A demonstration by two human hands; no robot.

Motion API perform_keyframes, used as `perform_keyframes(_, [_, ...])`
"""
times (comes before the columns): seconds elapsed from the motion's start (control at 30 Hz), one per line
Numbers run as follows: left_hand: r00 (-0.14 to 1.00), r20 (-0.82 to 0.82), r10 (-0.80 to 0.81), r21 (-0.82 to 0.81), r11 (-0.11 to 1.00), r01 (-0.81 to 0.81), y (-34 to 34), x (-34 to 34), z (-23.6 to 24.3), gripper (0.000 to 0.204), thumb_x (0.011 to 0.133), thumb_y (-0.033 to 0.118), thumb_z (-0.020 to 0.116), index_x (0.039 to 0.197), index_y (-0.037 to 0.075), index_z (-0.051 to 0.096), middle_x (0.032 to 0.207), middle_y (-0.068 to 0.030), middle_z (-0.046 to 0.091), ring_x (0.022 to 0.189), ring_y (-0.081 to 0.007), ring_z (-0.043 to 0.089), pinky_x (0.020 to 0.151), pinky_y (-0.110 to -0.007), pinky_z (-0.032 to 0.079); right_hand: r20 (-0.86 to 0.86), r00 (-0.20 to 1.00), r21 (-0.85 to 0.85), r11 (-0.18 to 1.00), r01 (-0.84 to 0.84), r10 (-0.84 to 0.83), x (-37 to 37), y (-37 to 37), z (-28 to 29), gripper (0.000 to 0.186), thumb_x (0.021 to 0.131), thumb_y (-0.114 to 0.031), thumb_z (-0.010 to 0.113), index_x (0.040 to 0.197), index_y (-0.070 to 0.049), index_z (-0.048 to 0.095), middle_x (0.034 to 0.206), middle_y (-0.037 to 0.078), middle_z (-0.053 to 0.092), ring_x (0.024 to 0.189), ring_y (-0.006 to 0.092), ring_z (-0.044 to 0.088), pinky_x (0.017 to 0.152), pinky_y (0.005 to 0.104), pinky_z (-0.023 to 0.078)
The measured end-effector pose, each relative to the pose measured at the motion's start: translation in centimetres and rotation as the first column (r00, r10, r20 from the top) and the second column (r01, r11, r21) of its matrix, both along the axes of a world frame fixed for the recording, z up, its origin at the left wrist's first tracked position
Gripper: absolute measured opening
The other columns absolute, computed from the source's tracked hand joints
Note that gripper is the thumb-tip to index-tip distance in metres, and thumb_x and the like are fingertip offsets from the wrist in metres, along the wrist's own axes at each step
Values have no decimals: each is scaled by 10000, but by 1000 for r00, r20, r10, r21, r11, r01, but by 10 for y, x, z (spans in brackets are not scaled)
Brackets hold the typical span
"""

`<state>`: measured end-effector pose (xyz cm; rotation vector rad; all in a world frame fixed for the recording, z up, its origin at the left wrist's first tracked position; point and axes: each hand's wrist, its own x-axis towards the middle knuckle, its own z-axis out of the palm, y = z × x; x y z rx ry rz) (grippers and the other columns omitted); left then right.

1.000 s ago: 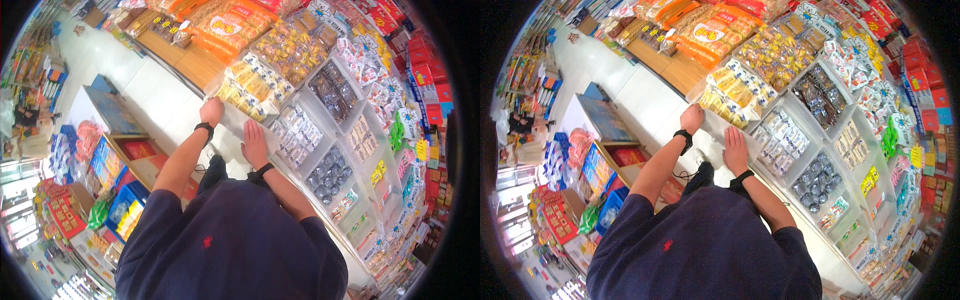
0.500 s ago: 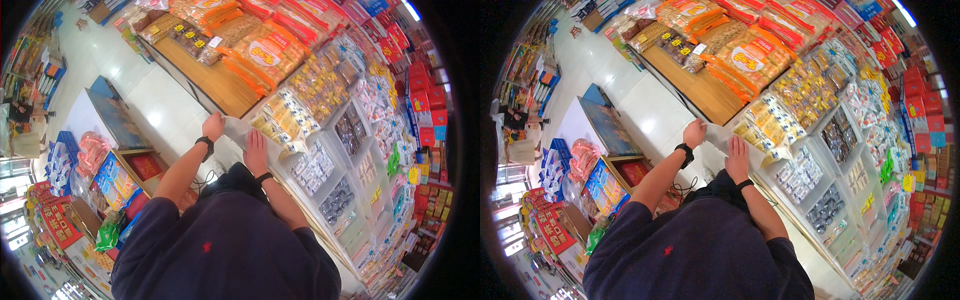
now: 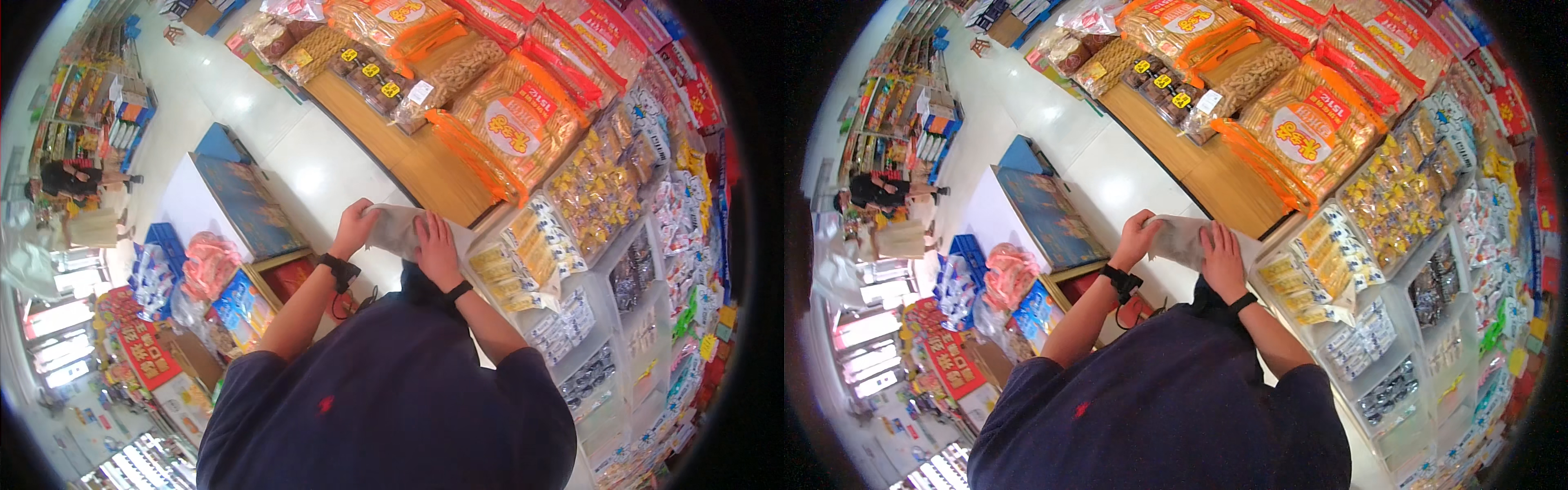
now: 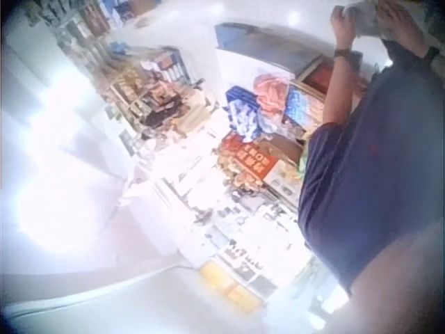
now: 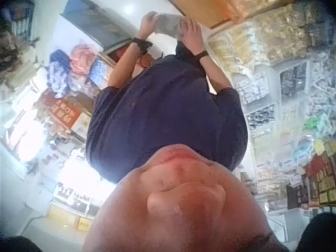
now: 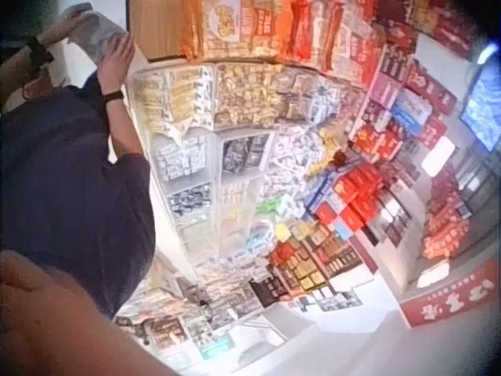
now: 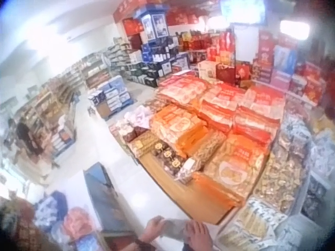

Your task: Wipe down shelves and organize packaged snacks in a supermarket aisle.

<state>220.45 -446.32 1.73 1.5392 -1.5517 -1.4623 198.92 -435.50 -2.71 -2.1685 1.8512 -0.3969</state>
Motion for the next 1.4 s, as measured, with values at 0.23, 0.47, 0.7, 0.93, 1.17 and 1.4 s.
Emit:
perform_keyframes(0.23, [963,-35,-265,235,935,266,-58,-23,45,181,916,163,636,984,-5,649,877,-43,661,805,-123,607,722,-294,495,642,759,203,979,-33,-107,20,-86,-3,961,823,-148,752,1593,-93,179,1558,256,328,1381,458,399,1114,465,417])
perform_keyframes(0.47, [829,-16,-559,216,808,549,-101,-29,44,168,865,139,687,959,0,683,815,-47,633,767,-122,555,700,-302,460,629,775,30,995,-93,53,4,-138,-1,510,689,-93,825,1158,-121,627,1504,168,385,1428,438,300,1160,517,309])
perform_keyframes(0.7, [820,5,-573,289,785,547,-189,13,-5,189,840,157,700,961,14,672,778,-22,614,745,-104,551,665,-298,461,381,917,445,893,-72,-116,-30,-155,-21,461,746,-342,809,1071,-65,634,1194,162,638,1239,360,497,1035,517,378])
perform_keyframes(0.93, [878,479,16,-291,946,141,-276,26,-130,381,873,165,668,1222,26,604,1098,-193,676,999,-419,627,883,-442,520,-1,941,260,908,328,-339,18,-208,-77,736,812,-311,750,1444,-63,468,1501,198,395,1445,381,306,1192,525,252])
perform_keyframes(1.17, [744,604,-287,-417,682,601,-262,23,-200,529,889,252,653,1323,-26,532,1425,-254,483,1348,-433,423,1149,-532,305,76,967,261,941,216,-243,77,-243,-136,815,824,-385,736,1470,-6,417,1594,234,275,1496,435,189,1212,578,165])
perform_keyframes(1.4, [653,671,-351,-318,659,681,-304,32,-199,676,912,372,592,1454,-7,457,1572,-219,364,1472,-365,318,1225,-474,212,-90,945,301,896,327,-314,116,-295,-152,937,846,-491,697,1510,55,323,1608,282,232,1501,475,155,1199,625,100])
